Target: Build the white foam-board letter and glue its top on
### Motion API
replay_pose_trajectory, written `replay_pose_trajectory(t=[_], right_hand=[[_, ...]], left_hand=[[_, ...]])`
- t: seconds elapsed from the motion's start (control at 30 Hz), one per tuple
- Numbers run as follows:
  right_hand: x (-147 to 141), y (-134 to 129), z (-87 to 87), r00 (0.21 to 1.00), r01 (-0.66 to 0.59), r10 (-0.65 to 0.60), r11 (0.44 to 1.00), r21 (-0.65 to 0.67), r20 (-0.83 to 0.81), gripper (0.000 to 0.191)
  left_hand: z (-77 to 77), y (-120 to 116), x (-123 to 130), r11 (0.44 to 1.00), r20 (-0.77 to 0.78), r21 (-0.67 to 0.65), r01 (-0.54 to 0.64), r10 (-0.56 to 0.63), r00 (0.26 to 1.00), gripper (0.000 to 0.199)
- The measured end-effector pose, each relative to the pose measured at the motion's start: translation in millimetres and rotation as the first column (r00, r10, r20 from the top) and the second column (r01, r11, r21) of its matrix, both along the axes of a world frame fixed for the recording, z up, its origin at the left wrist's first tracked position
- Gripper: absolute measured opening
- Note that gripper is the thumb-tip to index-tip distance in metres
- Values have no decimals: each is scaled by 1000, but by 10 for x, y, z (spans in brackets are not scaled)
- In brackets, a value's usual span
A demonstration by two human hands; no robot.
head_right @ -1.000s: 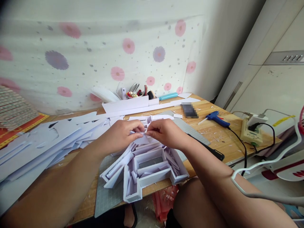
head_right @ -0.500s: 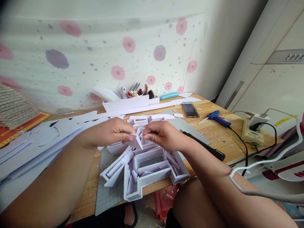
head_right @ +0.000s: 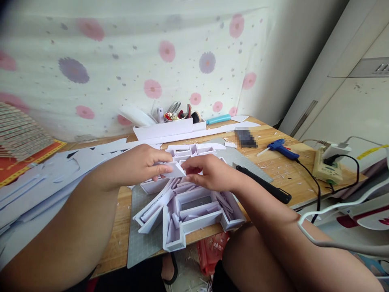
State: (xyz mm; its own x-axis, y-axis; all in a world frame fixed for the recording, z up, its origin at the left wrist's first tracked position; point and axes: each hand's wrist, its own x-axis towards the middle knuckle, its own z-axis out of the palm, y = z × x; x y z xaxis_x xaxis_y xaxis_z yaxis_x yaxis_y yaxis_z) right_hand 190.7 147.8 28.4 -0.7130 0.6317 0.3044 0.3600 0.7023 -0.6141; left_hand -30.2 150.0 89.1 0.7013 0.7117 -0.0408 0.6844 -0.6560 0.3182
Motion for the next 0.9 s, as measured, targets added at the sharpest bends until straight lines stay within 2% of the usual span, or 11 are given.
replay_pose_trajectory(t=[0.17, 0.3, 0.37, 0.5, 0.6, 0.77, 0.9], right_hand=[[10, -2, -5, 991, -68, 42, 975, -213, -124, 24], [-7, 19, -45, 977, -28, -32, 961, -276, -209, 30], [-14, 34, -52, 963, 34, -106, 959, -280, -246, 37], [-5, 83, -56, 877, 192, -285, 945, -263, -386, 41], [15, 129, -64, 842, 280, -349, 934, -220, -412, 39], [21, 158, -54, 855, 386, -383, 920, -64, -351, 35], [47, 200, -91, 846, 458, -435, 889, 3, -309, 26]], left_hand=[[-50, 10, 65, 1000, 19, 20, -15, 14, 1000, 28], [-131, -13, 181, 997, 159, -72, 6, 5, 987, 34], [-153, -8, 194, 995, 246, -101, -23, 48, 968, 37], [-157, 70, 101, 981, 443, -121, -151, 190, 876, 31], [-165, 141, 24, 983, 548, -78, -167, 182, 816, 32], [-202, 150, 26, 985, 589, -122, -124, 172, 790, 26], [-232, 136, 55, 990, 541, -119, -76, 129, 831, 29]])
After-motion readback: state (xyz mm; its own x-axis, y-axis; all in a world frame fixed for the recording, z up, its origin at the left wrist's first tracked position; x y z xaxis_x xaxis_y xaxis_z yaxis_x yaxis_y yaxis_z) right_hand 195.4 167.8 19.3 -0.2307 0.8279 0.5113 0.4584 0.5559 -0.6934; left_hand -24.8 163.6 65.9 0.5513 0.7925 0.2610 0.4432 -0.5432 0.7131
